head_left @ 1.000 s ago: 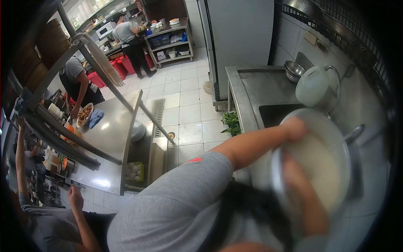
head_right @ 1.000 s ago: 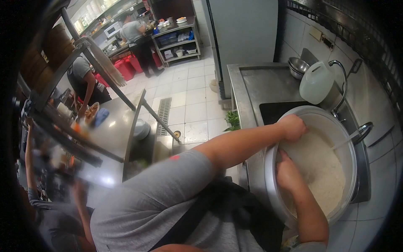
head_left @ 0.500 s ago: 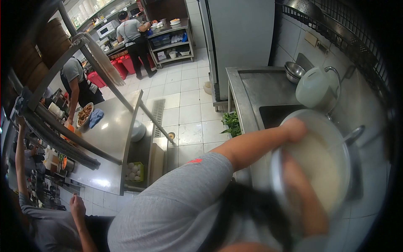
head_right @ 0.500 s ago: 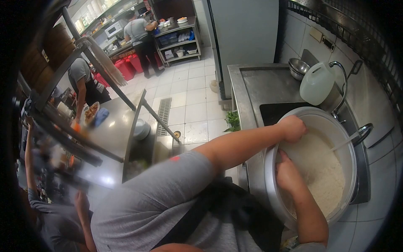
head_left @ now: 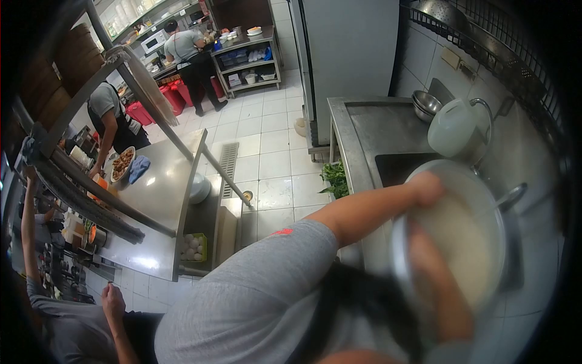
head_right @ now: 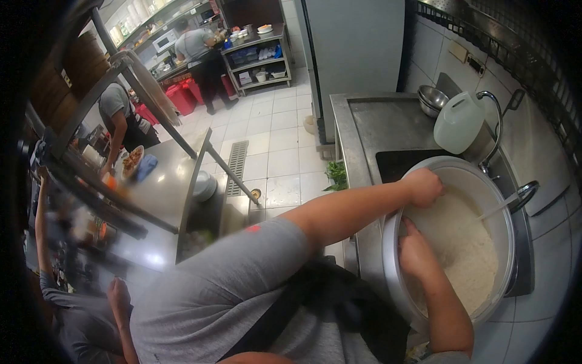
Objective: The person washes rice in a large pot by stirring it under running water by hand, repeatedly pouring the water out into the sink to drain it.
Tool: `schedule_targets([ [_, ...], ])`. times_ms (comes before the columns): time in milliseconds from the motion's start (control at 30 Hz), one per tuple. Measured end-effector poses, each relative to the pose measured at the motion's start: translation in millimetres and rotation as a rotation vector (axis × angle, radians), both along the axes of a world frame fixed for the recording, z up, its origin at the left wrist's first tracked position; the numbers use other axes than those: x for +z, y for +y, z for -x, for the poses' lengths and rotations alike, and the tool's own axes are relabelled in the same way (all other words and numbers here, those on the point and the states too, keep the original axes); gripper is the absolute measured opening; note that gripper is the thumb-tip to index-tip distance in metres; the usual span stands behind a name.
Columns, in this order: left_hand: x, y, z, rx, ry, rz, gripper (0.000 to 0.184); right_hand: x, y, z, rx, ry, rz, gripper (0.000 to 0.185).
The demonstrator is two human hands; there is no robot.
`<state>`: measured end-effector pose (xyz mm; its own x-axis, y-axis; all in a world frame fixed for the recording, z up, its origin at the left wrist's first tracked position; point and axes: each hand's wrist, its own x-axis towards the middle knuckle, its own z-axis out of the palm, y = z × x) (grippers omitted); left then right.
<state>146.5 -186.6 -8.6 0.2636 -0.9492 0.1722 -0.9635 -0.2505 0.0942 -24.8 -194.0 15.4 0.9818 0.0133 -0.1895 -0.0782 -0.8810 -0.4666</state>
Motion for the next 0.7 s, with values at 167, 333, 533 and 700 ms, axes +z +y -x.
schedule_targets([
  [167,1.0,1.0,0.4,0.003,0.006,-0.006,0.029,-2.6,0.0,0.4,-0.033,-0.008,-0.069,0.028],
  [333,-0.9,-0.4,-0.7,-0.005,0.013,0.002,0.033,13.4,10.5,-0.7,-0.22,0.086,-0.212,0.046],
  [533,1.1,1.4,0.5,0.001,0.005,-0.014,0.034,9.3,9.1,0.6,-0.186,0.036,-0.213,0.045],
  [700,2.3,1.9,1.6,-0.007,-0.008,-0.02,0.034,-4.2,-1.4,0.3,0.003,-0.023,-0.073,0.025],
])
